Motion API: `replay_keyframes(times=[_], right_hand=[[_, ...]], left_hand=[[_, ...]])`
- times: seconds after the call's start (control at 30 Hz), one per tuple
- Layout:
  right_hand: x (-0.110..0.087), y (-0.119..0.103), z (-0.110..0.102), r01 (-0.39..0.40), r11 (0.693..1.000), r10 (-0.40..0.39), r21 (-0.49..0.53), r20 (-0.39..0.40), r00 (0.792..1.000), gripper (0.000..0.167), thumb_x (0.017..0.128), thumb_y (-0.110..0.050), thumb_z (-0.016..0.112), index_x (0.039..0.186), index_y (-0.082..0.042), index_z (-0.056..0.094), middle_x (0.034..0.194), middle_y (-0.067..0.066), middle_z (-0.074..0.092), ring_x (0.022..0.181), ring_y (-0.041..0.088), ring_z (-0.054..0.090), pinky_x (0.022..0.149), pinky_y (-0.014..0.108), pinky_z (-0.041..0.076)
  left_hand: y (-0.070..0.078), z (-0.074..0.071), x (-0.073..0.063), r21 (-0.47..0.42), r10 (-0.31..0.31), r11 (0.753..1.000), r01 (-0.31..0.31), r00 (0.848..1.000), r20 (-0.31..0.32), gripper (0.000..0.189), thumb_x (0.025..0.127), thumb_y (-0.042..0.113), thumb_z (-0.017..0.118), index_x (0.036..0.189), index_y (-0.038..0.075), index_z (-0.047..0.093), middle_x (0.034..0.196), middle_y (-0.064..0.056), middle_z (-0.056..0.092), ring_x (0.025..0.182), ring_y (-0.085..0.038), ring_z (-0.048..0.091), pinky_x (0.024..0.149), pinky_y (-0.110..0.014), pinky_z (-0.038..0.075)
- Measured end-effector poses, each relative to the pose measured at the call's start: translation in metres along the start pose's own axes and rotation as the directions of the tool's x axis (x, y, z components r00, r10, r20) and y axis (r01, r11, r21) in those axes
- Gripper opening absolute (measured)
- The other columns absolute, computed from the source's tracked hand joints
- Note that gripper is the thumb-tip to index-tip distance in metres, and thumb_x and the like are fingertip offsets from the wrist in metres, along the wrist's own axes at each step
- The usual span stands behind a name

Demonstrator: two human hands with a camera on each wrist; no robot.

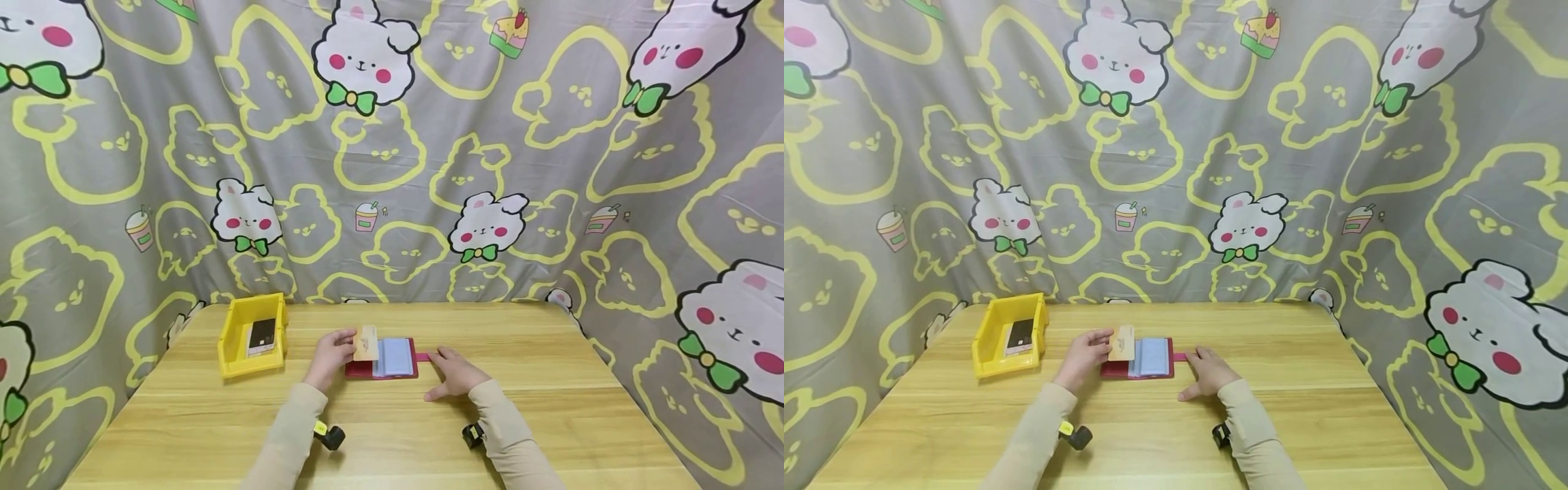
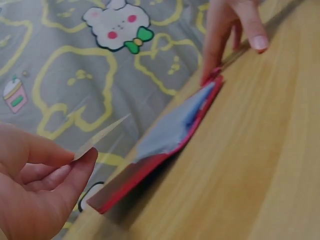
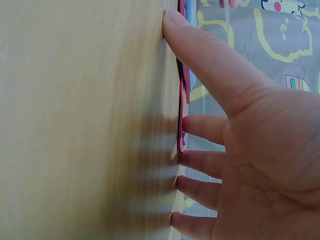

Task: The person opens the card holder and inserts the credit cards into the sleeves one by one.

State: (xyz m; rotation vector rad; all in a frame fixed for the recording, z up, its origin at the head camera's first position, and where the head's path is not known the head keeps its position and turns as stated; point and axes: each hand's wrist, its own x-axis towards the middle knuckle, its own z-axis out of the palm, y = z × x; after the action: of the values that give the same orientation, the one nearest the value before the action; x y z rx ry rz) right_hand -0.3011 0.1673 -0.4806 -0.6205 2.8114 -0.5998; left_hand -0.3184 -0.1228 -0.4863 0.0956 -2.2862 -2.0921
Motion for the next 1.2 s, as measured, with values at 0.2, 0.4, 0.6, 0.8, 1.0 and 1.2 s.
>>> replay_keyframes(times=[0.2,0.4,0.6,0.8,1.0,1.2], right_hand=[[0.000,-0.001,0.001,-0.023,1.000,0.023,0.007,0.000,1.000,0.096,0.071,-0.040,0.086,0.147,-0.003,0.040,0.154,0.027,0.030,0.142,0.046,0.029,0.114,0.058,0.031],[-0.001,-0.002,0.002,-0.023,1.000,0.023,0.010,0.008,1.000,0.097,0.071,-0.041,0.086,0.148,-0.003,0.040,0.155,0.027,0.030,0.142,0.046,0.029,0.114,0.057,0.032],[0.001,0.000,0.003,-0.022,1.000,0.022,0.004,0.001,1.000,0.098,0.070,-0.041,0.086,0.148,-0.003,0.039,0.155,0.027,0.030,0.142,0.046,0.029,0.114,0.058,0.032],[0.002,0.001,0.002,-0.025,1.000,0.025,0.010,0.001,1.000,0.098,0.070,-0.042,0.086,0.148,-0.004,0.039,0.155,0.026,0.030,0.143,0.046,0.028,0.114,0.058,0.031],[0.002,0.001,0.003,-0.024,1.000,0.024,0.002,0.003,1.000,0.098,0.070,-0.041,0.086,0.147,-0.003,0.040,0.155,0.026,0.030,0.143,0.045,0.029,0.114,0.057,0.032],[0.003,0.001,0.003,-0.026,1.000,0.026,0.002,0.001,1.000,0.098,0.070,-0.041,0.086,0.147,-0.003,0.040,0.154,0.026,0.031,0.143,0.044,0.029,0.114,0.056,0.032]], left_hand=[[-0.005,0.011,-0.003,0.080,0.028,0.996,-0.029,0.999,0.018,0.040,0.083,-0.014,0.057,0.123,-0.010,0.058,0.116,-0.027,0.061,0.093,-0.020,0.063,0.077,-0.030,0.059],[-0.009,0.015,-0.007,0.189,0.078,0.979,-0.079,0.997,0.016,0.044,0.077,-0.012,0.061,0.120,-0.010,0.060,0.111,-0.026,0.065,0.093,-0.023,0.063,0.071,-0.024,0.055],[-0.009,0.017,-0.009,0.272,0.112,0.956,-0.113,0.994,0.019,0.046,0.076,-0.011,0.065,0.121,-0.010,0.059,0.110,-0.026,0.064,0.083,-0.021,0.063,0.063,-0.027,0.058],[-0.010,0.020,-0.011,0.275,0.088,0.957,-0.095,0.995,0.038,0.046,0.079,-0.011,0.065,0.124,-0.010,0.056,0.111,-0.026,0.062,0.076,-0.018,0.062,0.057,-0.028,0.059],[-0.014,0.023,-0.013,0.279,0.067,0.957,-0.078,0.997,0.048,0.048,0.080,-0.011,0.066,0.126,-0.012,0.054,0.108,-0.026,0.058,0.065,-0.016,0.060,0.053,-0.028,0.058],[-0.013,0.026,-0.015,0.302,0.063,0.951,-0.070,0.997,0.032,0.050,0.080,-0.010,0.067,0.128,-0.012,0.052,0.107,-0.024,0.059,0.059,-0.014,0.059,0.050,-0.027,0.057]])
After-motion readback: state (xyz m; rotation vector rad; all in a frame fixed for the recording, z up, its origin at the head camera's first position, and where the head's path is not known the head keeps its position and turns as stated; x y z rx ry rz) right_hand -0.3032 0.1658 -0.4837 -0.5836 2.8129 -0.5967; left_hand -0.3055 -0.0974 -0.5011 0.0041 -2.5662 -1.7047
